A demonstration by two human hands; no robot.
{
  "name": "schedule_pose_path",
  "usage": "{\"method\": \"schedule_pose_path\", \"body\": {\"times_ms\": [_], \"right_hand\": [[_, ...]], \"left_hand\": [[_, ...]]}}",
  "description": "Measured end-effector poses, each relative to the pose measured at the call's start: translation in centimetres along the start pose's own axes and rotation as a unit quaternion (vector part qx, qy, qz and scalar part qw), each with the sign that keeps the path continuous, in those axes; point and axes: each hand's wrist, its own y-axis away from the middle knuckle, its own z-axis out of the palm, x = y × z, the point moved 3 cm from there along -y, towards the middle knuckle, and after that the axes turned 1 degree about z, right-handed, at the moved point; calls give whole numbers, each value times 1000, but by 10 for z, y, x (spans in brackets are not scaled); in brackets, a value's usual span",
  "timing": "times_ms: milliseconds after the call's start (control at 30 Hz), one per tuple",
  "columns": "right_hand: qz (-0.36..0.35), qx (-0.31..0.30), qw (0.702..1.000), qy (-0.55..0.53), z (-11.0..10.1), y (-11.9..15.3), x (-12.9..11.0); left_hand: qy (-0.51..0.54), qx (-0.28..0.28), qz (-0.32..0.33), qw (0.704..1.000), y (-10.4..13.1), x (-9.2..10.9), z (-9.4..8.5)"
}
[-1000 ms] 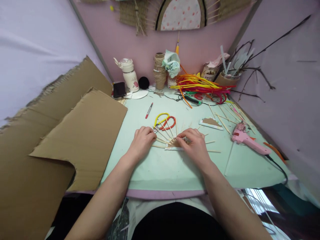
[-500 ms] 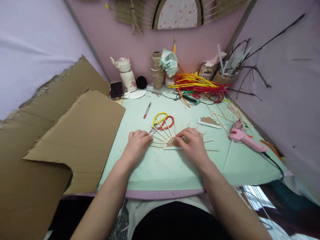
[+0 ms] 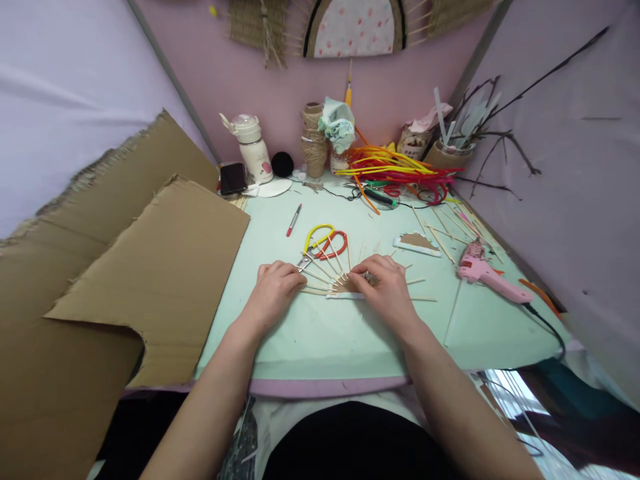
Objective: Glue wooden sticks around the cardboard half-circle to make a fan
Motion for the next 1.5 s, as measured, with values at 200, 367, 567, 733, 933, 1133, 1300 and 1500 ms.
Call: {"method": "schedule_pose_path", "body": {"times_ms": [200,367,567,733,933,1133,1300,1500], "right_hand": [[3,-3,1000,0,0,1,1],[2,-2,1000,-1,1,0,2],[2,-3,1000,0,1,0,2],[3,-9,1000,3,1,0,1],[9,-10,1000,2,0,0,0],[2,-8,1000,13,1,1,0],[-3,-10,1000,18,2,1,0],[-3,-22,1000,12,2,1,1]], "left_hand": [[3,-1,2,1000,-1,0,1],[1,-6,2,1000,-2,-1,3],[7,0,4,1000,-3,0,2],[0,0,5,1000,-3,0,4],[6,34,2,999,-2,-3,-1],[58,303,-119,944,13,-32,-28],[76,309,-154,935,19,-41,-30],[67,113,-96,987,9,-26,-17]]}}
